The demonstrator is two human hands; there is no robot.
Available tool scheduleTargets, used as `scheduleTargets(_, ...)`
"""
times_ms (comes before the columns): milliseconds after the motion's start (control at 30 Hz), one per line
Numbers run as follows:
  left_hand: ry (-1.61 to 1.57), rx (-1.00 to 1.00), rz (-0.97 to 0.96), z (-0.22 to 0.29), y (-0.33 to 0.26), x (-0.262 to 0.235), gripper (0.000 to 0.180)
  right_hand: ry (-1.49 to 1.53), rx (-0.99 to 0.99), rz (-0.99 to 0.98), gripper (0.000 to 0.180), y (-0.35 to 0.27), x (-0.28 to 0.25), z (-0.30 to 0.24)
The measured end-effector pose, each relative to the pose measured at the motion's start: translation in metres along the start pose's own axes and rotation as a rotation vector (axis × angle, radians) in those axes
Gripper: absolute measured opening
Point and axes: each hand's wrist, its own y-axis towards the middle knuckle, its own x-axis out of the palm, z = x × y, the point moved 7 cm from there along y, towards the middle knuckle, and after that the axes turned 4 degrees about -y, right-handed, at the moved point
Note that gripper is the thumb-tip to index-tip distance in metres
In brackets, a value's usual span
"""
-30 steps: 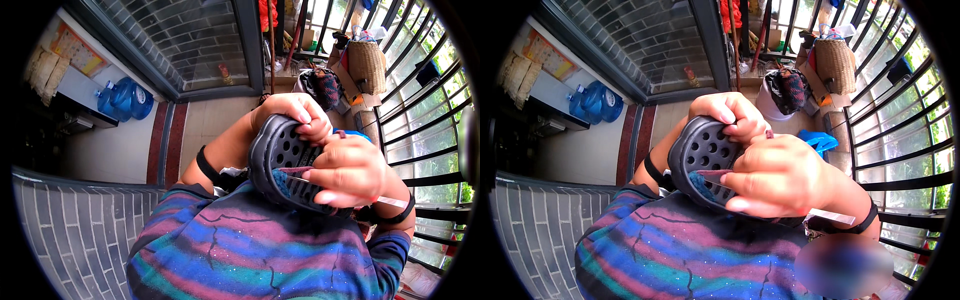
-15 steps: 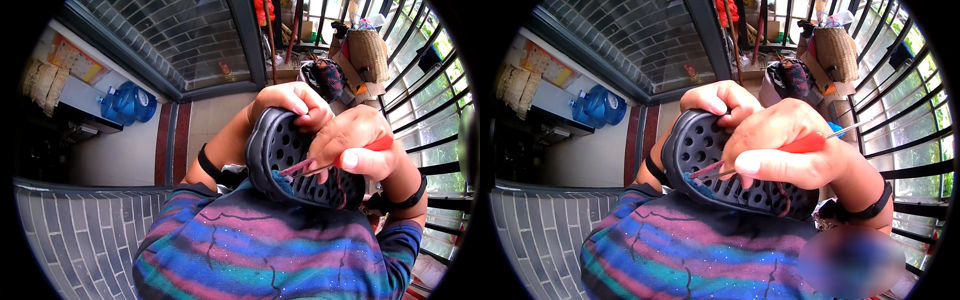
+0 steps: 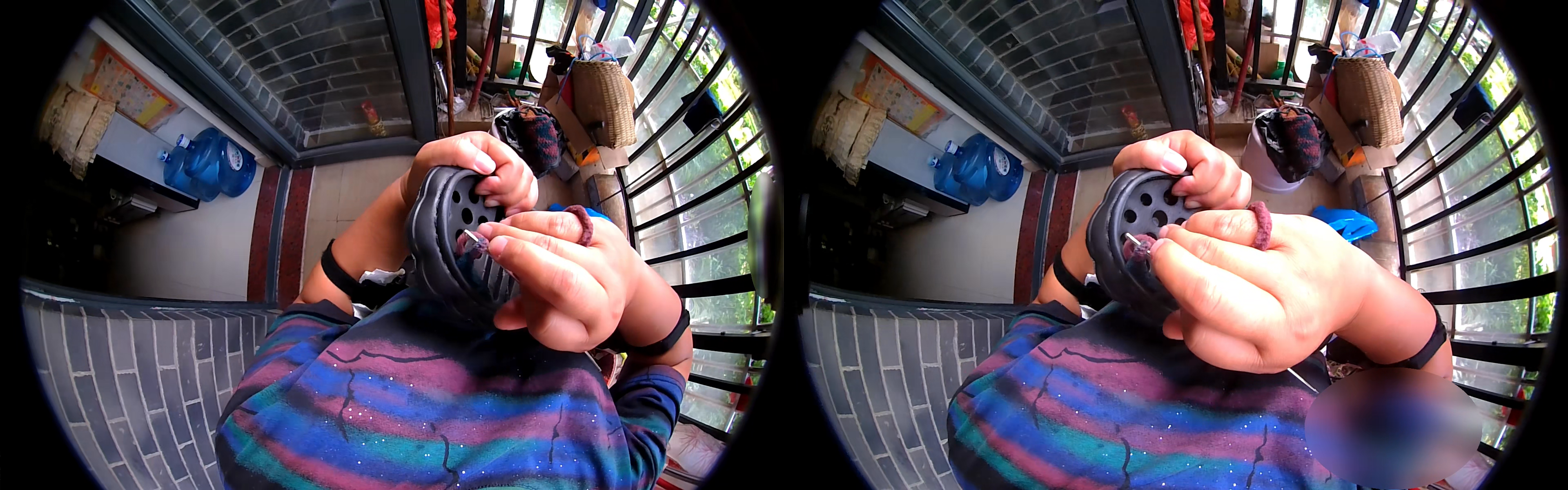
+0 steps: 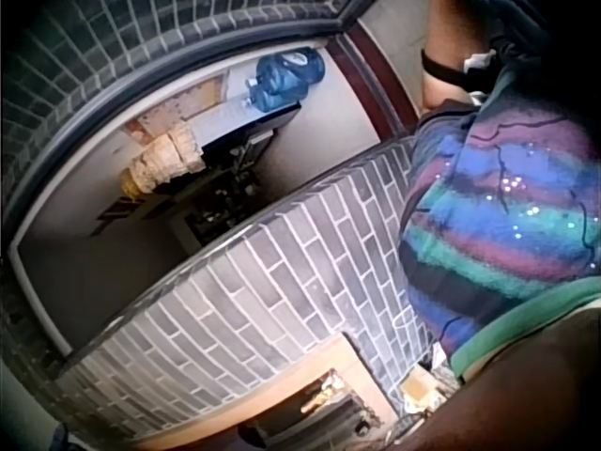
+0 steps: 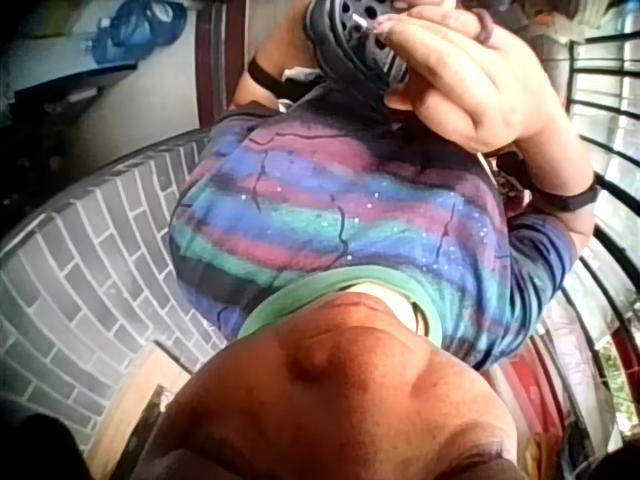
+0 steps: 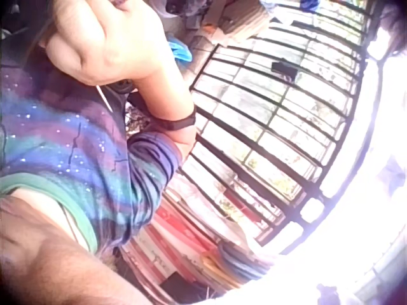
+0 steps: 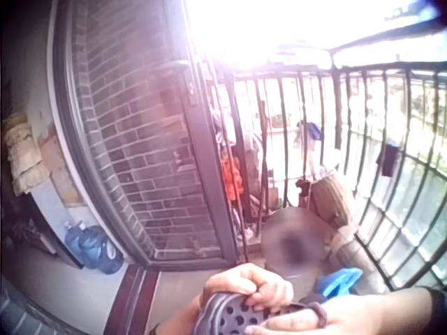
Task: The person sews a slipper sole by hand using a needle and thread, pulling the thread through the pre-cut holes of the black rubber sole.
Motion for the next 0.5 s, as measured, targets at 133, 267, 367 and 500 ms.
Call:
scheduleTargets(133,-0.006,0.0,-0.019,0.002,-0.001,0.001,0.035,0.003,0.024,-0.013,0.038,0.002,-0.006,0.005)
scheduleTargets(267,0.092,0.041,-0.041,0.008,-0.001,-0.003,0.035,-0.121,0.018,-0.005,0.048,0.006,-0.017,0.009)
scheduleTargets(367,0.252,0.04,0.018,0.022,-0.008,-0.006,0.033,-0.229,0.232,-0.114,0.067,0.018,-0.028,0.025)
scheduleTargets(500,0.378,0.364,0.146,0.059,-0.022,-0.025,0.026,-0.244,0.442,-0.24,0.072,0.016,-0.029,0.037)
